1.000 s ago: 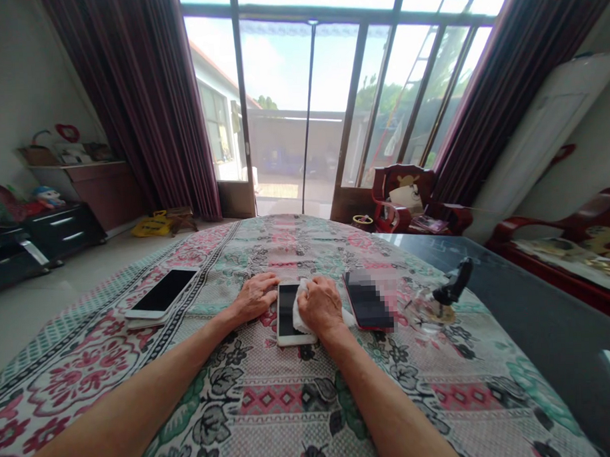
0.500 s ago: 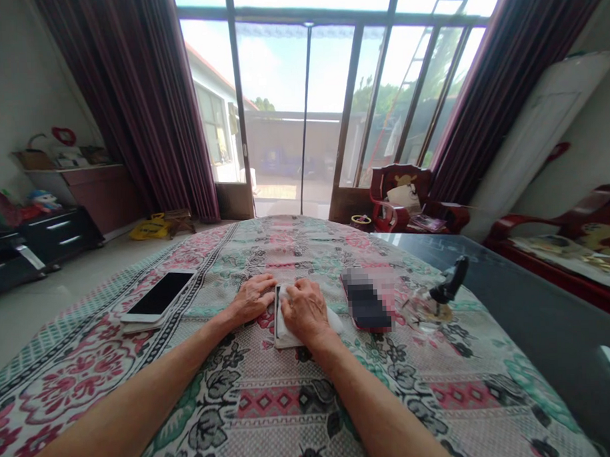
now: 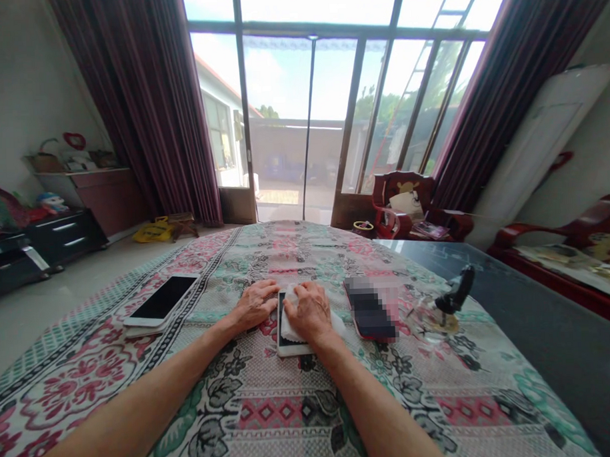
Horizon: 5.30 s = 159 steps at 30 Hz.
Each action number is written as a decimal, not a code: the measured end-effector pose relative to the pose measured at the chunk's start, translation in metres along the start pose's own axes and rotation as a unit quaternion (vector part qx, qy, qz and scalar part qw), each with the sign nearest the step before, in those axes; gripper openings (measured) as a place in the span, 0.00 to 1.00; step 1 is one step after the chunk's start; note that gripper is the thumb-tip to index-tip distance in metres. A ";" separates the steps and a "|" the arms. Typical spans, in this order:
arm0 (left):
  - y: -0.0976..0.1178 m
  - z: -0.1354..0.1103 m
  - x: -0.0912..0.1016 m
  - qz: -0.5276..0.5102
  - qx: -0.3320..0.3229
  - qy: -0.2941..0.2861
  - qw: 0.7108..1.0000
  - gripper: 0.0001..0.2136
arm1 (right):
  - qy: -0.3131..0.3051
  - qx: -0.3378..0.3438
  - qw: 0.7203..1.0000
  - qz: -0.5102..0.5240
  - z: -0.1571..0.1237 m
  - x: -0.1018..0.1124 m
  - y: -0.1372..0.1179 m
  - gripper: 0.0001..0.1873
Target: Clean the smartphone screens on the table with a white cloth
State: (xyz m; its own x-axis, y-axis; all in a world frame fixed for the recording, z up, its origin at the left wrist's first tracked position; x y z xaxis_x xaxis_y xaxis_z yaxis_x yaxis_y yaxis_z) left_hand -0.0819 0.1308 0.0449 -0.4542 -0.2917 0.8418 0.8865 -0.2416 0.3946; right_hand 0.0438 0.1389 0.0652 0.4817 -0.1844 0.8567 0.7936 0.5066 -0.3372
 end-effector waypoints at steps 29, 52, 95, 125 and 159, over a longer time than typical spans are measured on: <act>0.002 -0.001 0.003 -0.018 0.009 -0.005 1.000 0.13 | 0.054 -0.063 0.996 0.017 0.019 0.005 0.040 0.16; 0.004 0.000 0.001 0.000 -0.003 -0.012 1.000 0.11 | -0.047 0.194 0.974 0.102 -0.044 0.021 -0.023 0.14; 0.000 0.001 -0.002 -0.002 -0.017 -0.001 1.000 0.11 | -0.207 0.187 0.960 -0.034 -0.085 0.011 -0.022 0.30; -0.002 0.000 -0.003 0.009 -0.013 0.008 1.000 0.12 | -0.214 0.148 0.965 -0.010 -0.104 0.013 -0.013 0.30; 0.004 -0.039 0.003 0.043 0.084 0.018 0.995 0.17 | -0.184 0.160 0.970 0.013 -0.111 0.018 -0.029 0.26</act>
State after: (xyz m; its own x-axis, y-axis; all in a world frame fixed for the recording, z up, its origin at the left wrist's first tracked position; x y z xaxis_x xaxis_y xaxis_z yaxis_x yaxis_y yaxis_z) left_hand -0.0834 0.0930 0.0346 -0.3755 -0.3384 0.8629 0.9235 -0.0574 0.3793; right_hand 0.0713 0.0275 0.0473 0.2885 0.1149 0.9506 0.5988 0.7530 -0.2728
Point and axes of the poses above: each hand's wrist, its own z-axis towards the middle knuckle, its own x-axis out of the back of the hand, y = z × x, the point moved 10 cm from there along z, towards the middle knuckle, and after that the axes turned 1 degree about -y, right-handed, at the moved point
